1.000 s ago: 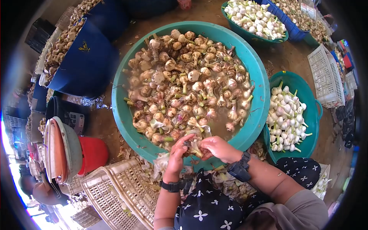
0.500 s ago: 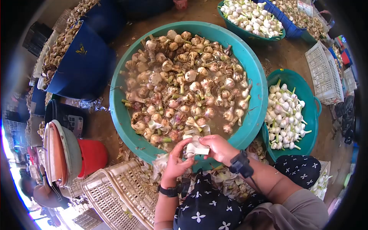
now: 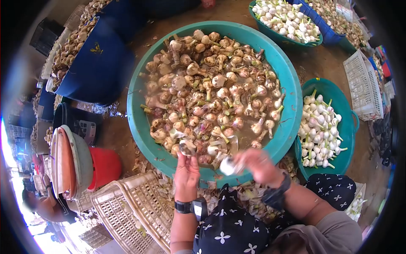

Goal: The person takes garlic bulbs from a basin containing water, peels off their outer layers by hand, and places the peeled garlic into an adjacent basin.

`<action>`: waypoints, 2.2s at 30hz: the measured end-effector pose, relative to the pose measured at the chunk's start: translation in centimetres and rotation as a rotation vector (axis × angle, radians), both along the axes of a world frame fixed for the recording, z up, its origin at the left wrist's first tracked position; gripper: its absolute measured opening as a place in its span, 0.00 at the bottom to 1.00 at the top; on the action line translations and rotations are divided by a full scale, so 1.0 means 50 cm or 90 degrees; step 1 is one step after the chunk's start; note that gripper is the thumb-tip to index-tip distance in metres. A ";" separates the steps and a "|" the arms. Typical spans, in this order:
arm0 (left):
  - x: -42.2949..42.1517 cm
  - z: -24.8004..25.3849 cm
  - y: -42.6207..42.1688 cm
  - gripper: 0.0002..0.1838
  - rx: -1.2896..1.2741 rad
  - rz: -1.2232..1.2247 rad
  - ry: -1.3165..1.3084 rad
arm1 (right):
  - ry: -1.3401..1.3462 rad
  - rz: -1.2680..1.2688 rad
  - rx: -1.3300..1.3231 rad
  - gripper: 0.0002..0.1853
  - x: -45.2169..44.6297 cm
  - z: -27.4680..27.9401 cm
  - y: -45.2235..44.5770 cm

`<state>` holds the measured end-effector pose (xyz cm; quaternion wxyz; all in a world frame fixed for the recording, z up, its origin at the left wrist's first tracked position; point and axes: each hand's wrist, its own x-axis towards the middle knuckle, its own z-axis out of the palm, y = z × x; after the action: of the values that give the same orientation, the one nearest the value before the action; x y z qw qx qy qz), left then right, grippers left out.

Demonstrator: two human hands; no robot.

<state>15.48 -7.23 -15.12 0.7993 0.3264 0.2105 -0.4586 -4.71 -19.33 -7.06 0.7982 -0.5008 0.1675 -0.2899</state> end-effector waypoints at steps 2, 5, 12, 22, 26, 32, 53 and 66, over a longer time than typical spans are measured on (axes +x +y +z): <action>-0.015 0.050 0.006 0.09 0.038 -0.002 -0.088 | -0.015 -0.031 0.085 0.14 -0.001 0.038 -0.044; -0.042 0.087 0.005 0.08 0.203 -0.053 -0.419 | 0.460 0.108 -0.608 0.15 0.015 0.066 -0.057; -0.103 0.179 -0.027 0.08 0.259 -0.055 -1.195 | 0.453 0.006 -0.391 0.18 0.119 0.059 -0.005; -0.126 0.130 -0.024 0.02 0.283 -0.035 -0.900 | 0.313 -0.058 0.151 0.24 0.112 -0.039 0.006; -0.115 0.120 -0.023 0.06 0.303 -0.038 -0.851 | 0.341 -0.034 0.109 0.19 0.103 -0.039 0.005; -0.116 0.149 -0.029 0.04 0.350 0.003 -1.115 | 0.275 -0.124 -0.234 0.09 0.093 0.020 0.005; -0.096 0.128 -0.044 0.07 0.252 0.040 -0.432 | 0.317 -0.046 -0.042 0.05 0.089 -0.012 0.000; -0.098 0.109 -0.025 0.10 0.268 -0.015 -0.653 | 0.210 0.085 0.176 0.07 0.105 -0.038 -0.017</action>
<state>10.57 -8.50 -9.69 0.7118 0.6629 -0.1222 -0.1977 0.54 -20.16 -8.97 0.8384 -0.4371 0.3007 -0.1247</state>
